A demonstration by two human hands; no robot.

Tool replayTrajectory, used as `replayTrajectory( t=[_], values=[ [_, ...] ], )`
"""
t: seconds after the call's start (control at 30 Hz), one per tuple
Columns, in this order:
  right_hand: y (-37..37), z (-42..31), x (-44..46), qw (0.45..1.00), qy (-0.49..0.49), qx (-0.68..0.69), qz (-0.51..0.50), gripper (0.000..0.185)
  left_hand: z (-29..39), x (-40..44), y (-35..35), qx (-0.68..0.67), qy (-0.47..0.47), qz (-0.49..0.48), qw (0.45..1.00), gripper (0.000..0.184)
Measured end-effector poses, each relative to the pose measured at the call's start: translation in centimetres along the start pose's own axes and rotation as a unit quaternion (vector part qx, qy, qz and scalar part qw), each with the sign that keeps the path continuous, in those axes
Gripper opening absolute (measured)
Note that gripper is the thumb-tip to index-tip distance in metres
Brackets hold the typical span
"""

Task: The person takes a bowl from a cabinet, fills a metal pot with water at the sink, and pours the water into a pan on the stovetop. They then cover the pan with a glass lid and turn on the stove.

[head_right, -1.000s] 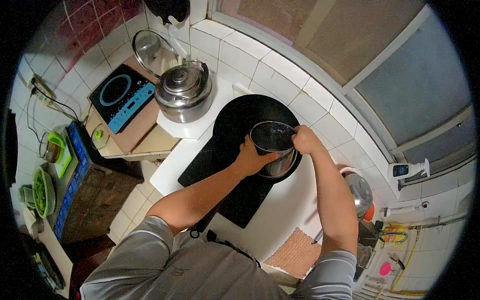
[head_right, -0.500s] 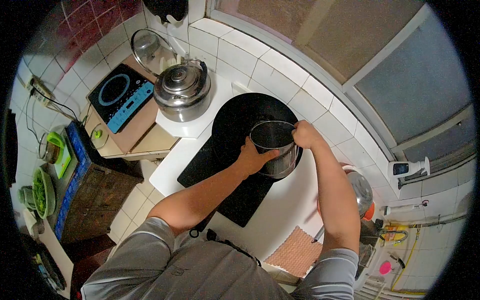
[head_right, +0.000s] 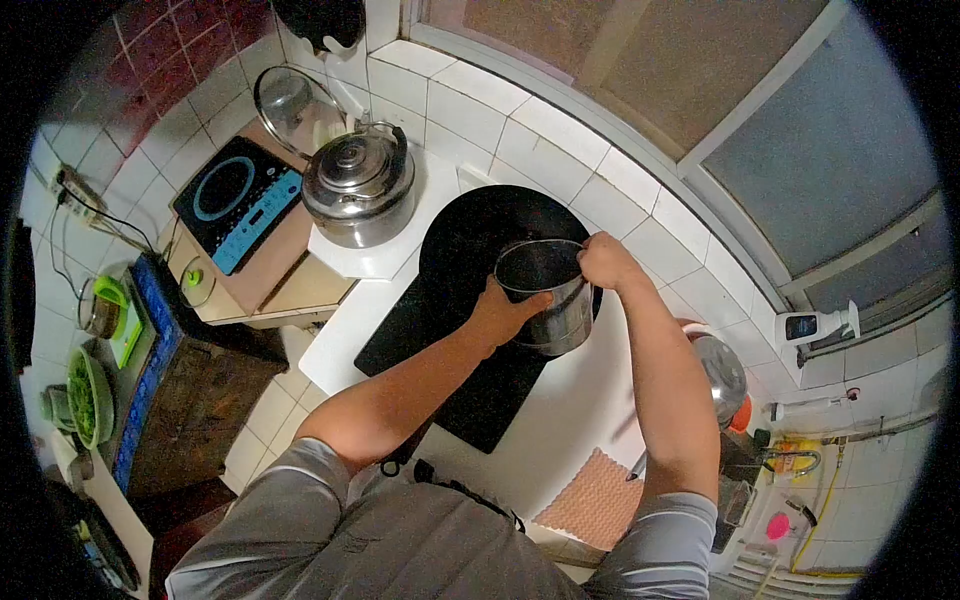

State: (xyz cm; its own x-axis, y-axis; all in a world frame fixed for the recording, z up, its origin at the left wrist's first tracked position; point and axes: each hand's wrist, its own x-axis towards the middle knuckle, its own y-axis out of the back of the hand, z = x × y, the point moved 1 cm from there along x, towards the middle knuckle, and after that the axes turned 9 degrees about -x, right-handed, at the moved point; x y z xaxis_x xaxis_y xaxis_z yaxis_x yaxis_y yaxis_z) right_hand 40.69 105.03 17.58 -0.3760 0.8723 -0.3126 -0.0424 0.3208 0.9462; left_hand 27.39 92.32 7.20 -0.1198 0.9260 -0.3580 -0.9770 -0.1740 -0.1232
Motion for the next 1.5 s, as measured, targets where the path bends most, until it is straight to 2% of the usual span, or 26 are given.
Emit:
replayTrajectory(
  t=[0.37,0.67,0.87,0.97,1.07,1.27,1.37,1.5],
  values=[
    [0.1,0.0,0.4,0.999,-0.003,-0.006,0.045,0.03,1.6,-1.5,0.1,-0.07,0.018,-0.006,0.997,0.108],
    [0.7,-0.3,0.4,0.999,-0.029,-0.022,0.022,0.034,2.5,-2.4,-0.3,-0.107,0.043,-0.008,0.993,0.09],
    [0.9,-0.1,0.7,0.998,-0.061,-0.026,0.008,0.037,1.6,-1.9,-0.9,-0.149,0.023,-0.018,0.988,0.083],
    [0.7,0.4,1.1,0.997,-0.063,-0.031,0.015,0.038,0.6,-1.2,-1.4,-0.184,-0.02,-0.041,0.982,0.08],
    [1.5,-0.2,0.4,0.997,-0.068,-0.035,0.027,0.04,0.9,-1.4,-1.7,-0.19,0.05,-0.041,0.98,0.076],
    [1.8,0.1,0.9,0.993,-0.099,-0.058,0.028,0.048,1.3,-1.9,-2.5,-0.222,0.052,-0.033,0.973,0.077],
    [2.8,-0.8,0.2,0.992,-0.104,-0.064,0.012,0.05,0.8,-1.3,-2.6,-0.242,0.046,-0.07,0.967,0.081],
    [3.7,-1.7,-0.5,0.992,-0.102,-0.068,0.015,0.052,1.5,-2.0,-3.1,-0.273,0.063,-0.038,0.959,0.084]
  ],
)
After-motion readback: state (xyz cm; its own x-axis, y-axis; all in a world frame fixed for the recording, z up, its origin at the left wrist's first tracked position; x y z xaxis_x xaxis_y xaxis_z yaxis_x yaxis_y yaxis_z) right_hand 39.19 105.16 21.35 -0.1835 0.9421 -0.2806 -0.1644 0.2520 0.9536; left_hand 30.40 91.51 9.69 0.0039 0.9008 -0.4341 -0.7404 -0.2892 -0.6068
